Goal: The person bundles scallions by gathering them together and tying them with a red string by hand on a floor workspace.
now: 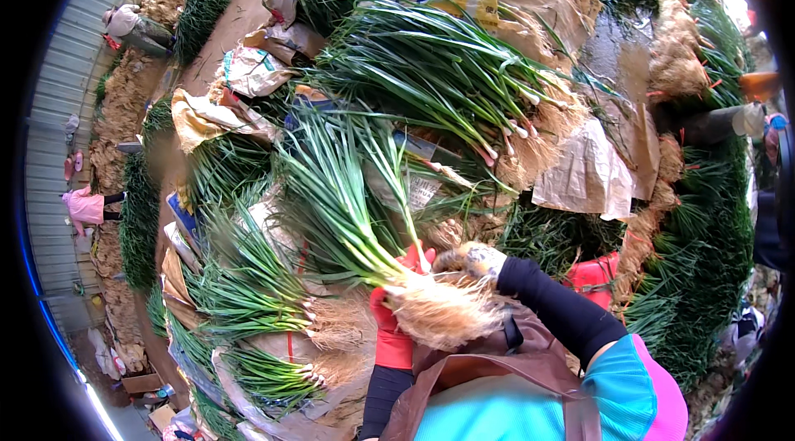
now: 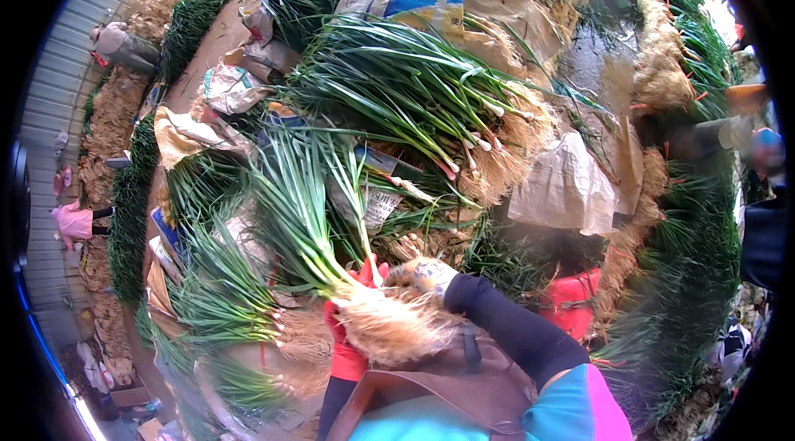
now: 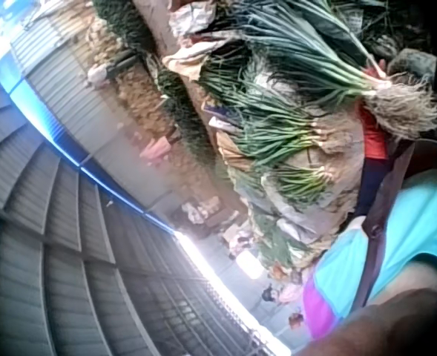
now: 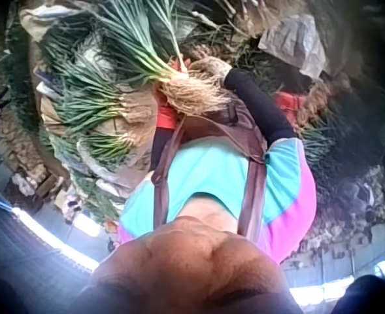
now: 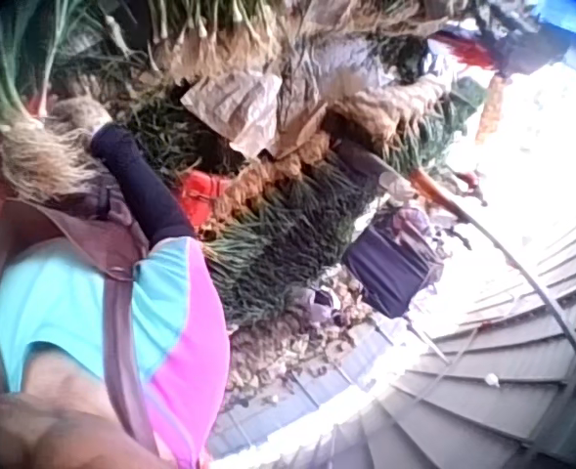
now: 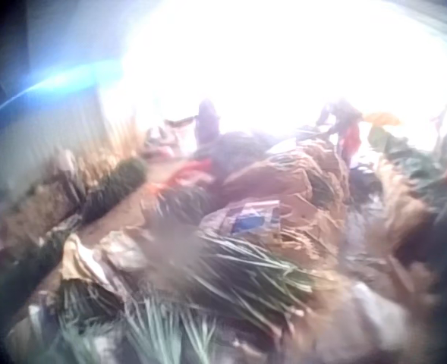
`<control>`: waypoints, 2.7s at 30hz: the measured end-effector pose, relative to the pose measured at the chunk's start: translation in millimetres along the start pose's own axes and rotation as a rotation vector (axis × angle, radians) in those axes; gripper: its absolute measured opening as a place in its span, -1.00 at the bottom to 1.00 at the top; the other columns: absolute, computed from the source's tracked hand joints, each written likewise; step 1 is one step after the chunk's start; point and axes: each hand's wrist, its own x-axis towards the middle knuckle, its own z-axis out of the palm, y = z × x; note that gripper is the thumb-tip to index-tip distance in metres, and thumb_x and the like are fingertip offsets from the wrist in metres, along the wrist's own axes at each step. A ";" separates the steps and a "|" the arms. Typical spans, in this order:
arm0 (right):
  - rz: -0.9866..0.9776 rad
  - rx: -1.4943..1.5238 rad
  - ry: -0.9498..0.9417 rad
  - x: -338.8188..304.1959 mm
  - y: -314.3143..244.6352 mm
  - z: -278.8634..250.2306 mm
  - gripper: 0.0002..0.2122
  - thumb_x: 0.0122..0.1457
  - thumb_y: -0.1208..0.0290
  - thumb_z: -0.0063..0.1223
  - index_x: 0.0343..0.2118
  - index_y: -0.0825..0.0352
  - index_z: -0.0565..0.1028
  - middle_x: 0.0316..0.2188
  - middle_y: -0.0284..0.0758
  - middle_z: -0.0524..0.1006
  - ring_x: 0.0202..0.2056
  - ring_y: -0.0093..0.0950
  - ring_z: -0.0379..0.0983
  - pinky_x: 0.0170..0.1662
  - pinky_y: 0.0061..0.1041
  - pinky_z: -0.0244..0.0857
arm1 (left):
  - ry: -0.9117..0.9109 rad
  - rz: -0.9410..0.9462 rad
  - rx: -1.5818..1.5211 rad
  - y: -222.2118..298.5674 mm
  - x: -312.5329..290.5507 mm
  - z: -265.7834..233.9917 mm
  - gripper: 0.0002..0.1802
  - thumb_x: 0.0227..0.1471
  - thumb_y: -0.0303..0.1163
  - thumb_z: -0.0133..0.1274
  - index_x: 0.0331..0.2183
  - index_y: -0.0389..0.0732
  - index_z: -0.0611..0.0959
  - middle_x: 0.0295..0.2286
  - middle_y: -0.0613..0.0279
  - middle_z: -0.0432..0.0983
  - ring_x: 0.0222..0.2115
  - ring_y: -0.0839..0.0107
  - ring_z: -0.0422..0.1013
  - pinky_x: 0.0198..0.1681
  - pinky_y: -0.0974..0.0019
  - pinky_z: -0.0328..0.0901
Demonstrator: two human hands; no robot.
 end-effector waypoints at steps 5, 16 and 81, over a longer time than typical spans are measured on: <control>0.289 0.827 0.049 39.6 29.0 0.0 -0.73 0.18 0.19 -0.14 -0.29 0.30 0.44 -0.59 -0.45 0.44 -0.58 -0.72 0.34 -0.58 -0.76 0.17 | 0.138 -0.061 -0.128 -9.9 -14.3 -14.9 -0.21 -0.21 -0.04 0.07 0.03 -0.24 0.29 0.11 -0.09 -0.02 0.08 0.03 0.07 0.05 -0.02 0.12; 0.183 1.457 -0.137 92.4 14.9 67.2 -0.79 0.11 0.22 0.00 -0.30 0.24 0.40 -0.69 -0.56 0.28 -0.71 -0.77 0.13 -0.63 -0.75 0.16 | -0.020 0.043 -0.363 -12.6 -30.1 -14.1 -0.35 -0.16 0.05 0.05 -0.09 -0.17 0.39 -0.07 0.13 0.28 -0.17 0.30 0.25 -0.10 0.11 0.19; 0.287 0.285 0.352 36.1 -5.1 44.8 -0.88 0.04 0.39 0.09 -0.43 0.31 0.44 -0.63 -0.44 0.42 -0.61 -0.70 0.31 -0.60 -0.70 0.19 | 0.149 -0.005 -0.132 -17.8 -34.2 -19.3 -0.28 -0.22 0.06 0.07 -0.07 -0.21 0.41 -0.11 0.09 0.34 -0.10 0.19 0.28 -0.05 0.06 0.21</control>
